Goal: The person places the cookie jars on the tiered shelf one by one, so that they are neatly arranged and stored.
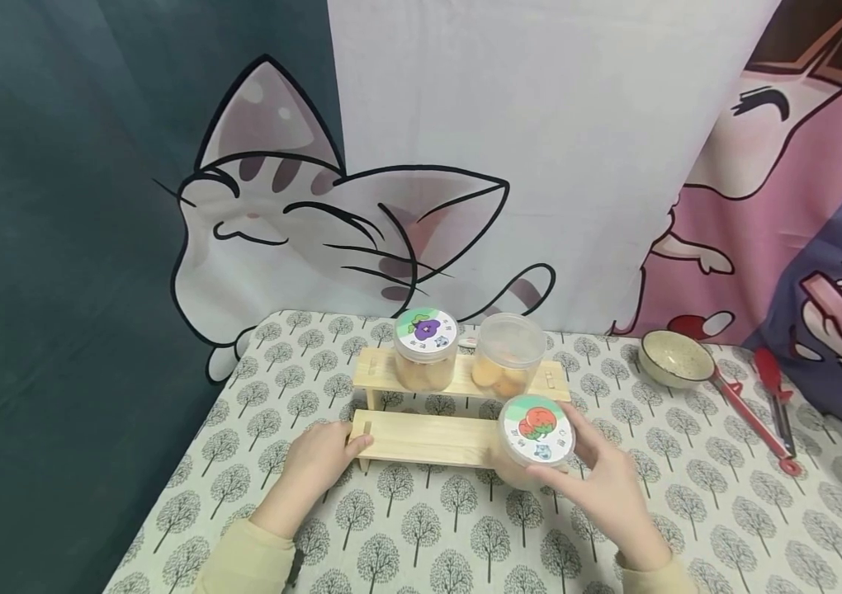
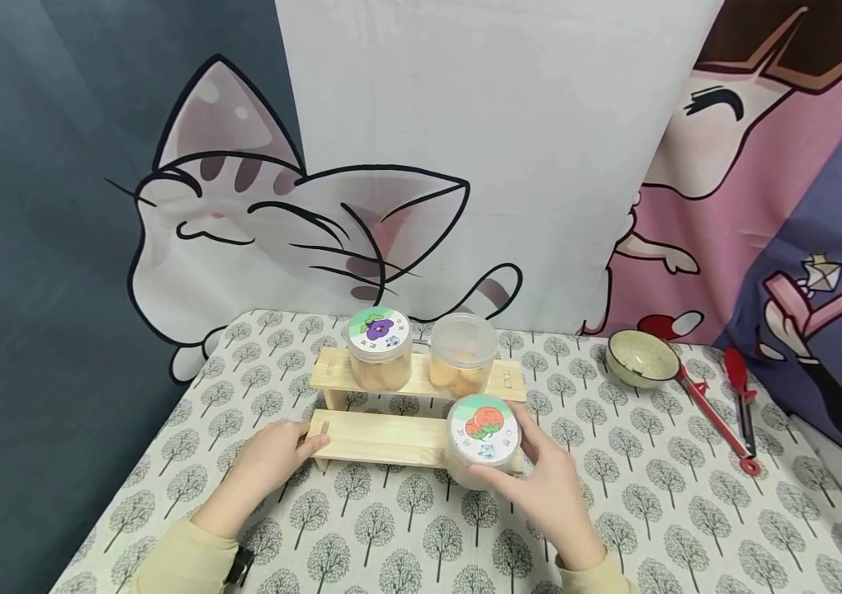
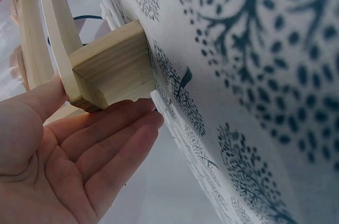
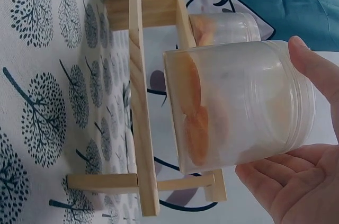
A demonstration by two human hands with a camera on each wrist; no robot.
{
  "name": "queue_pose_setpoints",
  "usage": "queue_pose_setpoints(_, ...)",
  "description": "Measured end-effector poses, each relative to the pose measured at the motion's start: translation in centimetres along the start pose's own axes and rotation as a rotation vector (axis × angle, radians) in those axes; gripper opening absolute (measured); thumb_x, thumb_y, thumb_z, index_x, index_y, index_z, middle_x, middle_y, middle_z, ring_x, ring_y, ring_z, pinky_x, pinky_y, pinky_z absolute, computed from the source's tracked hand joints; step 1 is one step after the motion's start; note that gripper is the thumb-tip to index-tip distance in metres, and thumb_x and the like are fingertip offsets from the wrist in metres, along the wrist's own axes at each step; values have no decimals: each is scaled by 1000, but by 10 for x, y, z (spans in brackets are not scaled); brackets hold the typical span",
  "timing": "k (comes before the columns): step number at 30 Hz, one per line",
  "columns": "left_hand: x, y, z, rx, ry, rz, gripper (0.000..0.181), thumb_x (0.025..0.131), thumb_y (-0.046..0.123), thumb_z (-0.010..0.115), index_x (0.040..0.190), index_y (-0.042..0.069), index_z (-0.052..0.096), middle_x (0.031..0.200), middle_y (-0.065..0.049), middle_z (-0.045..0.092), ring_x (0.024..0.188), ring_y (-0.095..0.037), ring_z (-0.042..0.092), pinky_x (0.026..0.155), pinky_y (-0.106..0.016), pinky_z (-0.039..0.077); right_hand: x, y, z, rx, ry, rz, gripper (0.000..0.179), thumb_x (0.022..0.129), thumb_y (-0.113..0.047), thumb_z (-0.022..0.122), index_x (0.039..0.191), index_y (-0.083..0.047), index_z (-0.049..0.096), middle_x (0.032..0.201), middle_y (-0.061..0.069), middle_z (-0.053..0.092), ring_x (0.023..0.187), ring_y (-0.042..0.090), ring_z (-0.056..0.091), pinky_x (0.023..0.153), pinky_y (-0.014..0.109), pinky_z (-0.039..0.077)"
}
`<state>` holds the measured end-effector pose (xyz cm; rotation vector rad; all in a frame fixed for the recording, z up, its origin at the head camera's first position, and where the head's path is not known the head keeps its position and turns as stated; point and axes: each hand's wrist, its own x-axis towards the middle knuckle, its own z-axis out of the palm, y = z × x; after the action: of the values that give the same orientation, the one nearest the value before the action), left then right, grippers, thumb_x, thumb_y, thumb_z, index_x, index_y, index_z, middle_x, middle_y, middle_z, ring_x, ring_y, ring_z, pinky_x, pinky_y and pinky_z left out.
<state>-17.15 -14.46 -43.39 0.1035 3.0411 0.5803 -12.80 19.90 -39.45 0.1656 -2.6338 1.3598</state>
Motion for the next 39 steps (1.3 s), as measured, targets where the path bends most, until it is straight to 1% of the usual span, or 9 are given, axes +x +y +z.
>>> queue_pose_setpoints(3, 0, 0, 0, -2, 2, 1, 35, 90, 40, 62, 96, 7, 69, 86, -11, 69, 69, -23, 61, 58, -38, 47, 1, -2, 3, 18, -11, 17, 94, 68, -31, 86, 144, -7, 37, 141, 19, 45, 123, 39, 50, 100, 43, 38)
queue_pose_setpoints(6, 0, 0, 1, -5, 4, 2, 35, 89, 40, 63, 96, 7, 69, 85, -11, 69, 69, -23, 61, 58, -38, 48, 3, -5, 6, 57, -24, 22, 93, 68, -30, 86, 144, -8, 37, 142, 17, 46, 125, 38, 48, 102, 47, 36)
queue_pose_setpoints(9, 1, 0, 1, -10, 5, 2, 34, 89, 40, 63, 94, 7, 69, 84, -10, 69, 67, -22, 59, 57, -37, 47, 5, -7, 10, 98, -41, 9, 93, 68, -29, 86, 144, -7, 37, 141, 16, 47, 127, 37, 47, 103, 47, 35)
queue_pose_setpoints(12, 1, 0, 1, -11, 2, 0, 33, 89, 40, 63, 92, 8, 69, 82, -9, 68, 64, -20, 57, 56, -35, 46, 7, -10, 15, 135, -58, 0, 93, 68, -27, 86, 144, -7, 37, 141, 15, 47, 128, 37, 46, 105, 51, 33)
queue_pose_setpoints(16, 0, 1, -1, -9, -1, 0, 32, 90, 40, 62, 92, 8, 69, 81, -9, 68, 65, -20, 58, 56, -35, 46, 11, -11, 19, 150, -73, -9, 94, 66, -29, 87, 144, -9, 39, 139, 14, 50, 125, 38, 49, 103, 57, 33)
queue_pose_setpoints(23, -1, 2, -2, -10, -1, 3, 33, 90, 40, 62, 93, 7, 69, 82, -9, 68, 66, -21, 59, 56, -36, 46, 16, -13, 28, 110, -85, -31, 96, 64, -34, 88, 143, -10, 40, 140, 15, 49, 124, 40, 49, 101, 53, 37)
queue_pose_setpoints(28, 0, 1, -2, -5, 3, -3, 32, 90, 40, 63, 91, 8, 69, 80, -8, 67, 64, -20, 57, 55, -35, 45, 20, -18, 37, 101, -97, -59, 96, 62, -35, 88, 142, -11, 42, 133, 13, 55, 121, 36, 53, 99, 49, 41)
queue_pose_setpoints(35, 0, 2, -1, 5, -5, -1, 33, 89, 40, 62, 92, 8, 69, 80, -8, 68, 65, -20, 58, 56, -35, 45, 24, -21, 51, 128, -113, -101, 90, 63, -33, 88, 139, -7, 46, 128, 12, 59, 116, 33, 58, 98, 47, 43)
queue_pose_setpoints(39, 0, 3, -1, 5, 2, -7, 32, 89, 41, 63, 91, 9, 69, 79, -7, 67, 64, -20, 57, 56, -35, 45, 26, -24, 57, 173, -125, -133, 89, 64, -30, 89, 138, -6, 47, 127, 8, 60, 117, 28, 57, 100, 45, 42)
